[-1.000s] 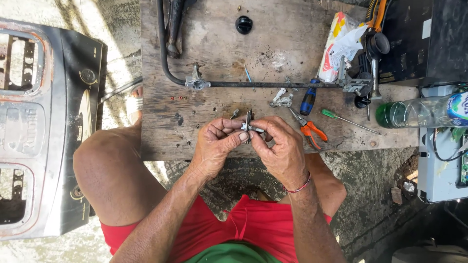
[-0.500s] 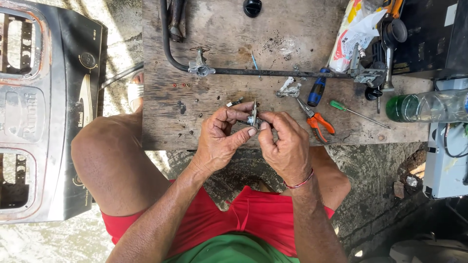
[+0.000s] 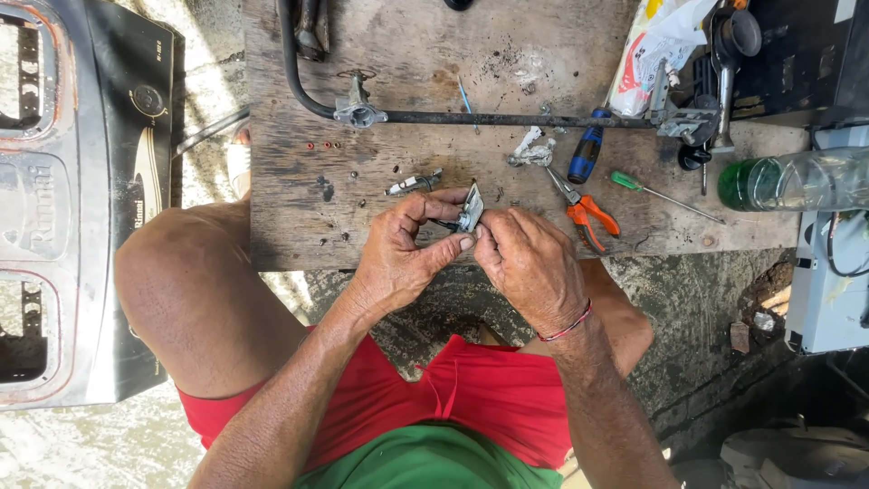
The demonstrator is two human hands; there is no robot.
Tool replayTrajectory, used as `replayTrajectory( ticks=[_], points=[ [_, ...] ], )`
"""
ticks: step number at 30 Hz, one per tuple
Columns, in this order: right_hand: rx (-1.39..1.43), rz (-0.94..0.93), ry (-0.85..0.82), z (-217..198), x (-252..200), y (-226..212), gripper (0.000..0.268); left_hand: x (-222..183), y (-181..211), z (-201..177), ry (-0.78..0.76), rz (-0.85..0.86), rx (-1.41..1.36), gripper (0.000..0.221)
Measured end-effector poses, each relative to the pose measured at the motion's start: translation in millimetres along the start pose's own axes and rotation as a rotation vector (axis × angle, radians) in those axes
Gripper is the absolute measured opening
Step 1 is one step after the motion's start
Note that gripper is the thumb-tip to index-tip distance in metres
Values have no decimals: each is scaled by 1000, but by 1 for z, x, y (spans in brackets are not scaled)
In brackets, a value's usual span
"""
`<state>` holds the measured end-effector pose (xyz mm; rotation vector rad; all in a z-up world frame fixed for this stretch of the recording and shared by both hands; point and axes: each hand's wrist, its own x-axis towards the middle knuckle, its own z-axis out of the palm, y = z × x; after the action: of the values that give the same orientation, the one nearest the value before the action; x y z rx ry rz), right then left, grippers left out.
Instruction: Disassembling and repairing a gas stove valve component, including cleaning and applying sealant tape.
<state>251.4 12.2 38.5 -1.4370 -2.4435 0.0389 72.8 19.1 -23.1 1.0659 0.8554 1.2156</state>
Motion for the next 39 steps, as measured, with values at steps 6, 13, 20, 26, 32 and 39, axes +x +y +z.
replayTrajectory(
  ticks=[6, 13, 20, 26, 32, 39],
  points=[
    [151, 90, -70, 4, -7, 8, 9, 1, 2, -2, -56, 0, 70, 30],
    [625, 351, -5, -11, -5, 1, 20, 3, -6, 1, -50, -16, 8, 29],
    [589, 366, 174, 1, -23, 8, 20, 3, -11, -3, -32, -28, -44, 26],
    [625, 420, 82, 1, -20, 0, 21, 4, 1, 1, -14, -8, -75, 27],
    [695, 530, 60, 11, -12, -5, 17, 6, 6, 2, -10, -28, -101, 37],
    [666, 527, 95, 6, -3, -8, 14, 3, -11, -6, -32, -55, -11, 30]
  ],
)
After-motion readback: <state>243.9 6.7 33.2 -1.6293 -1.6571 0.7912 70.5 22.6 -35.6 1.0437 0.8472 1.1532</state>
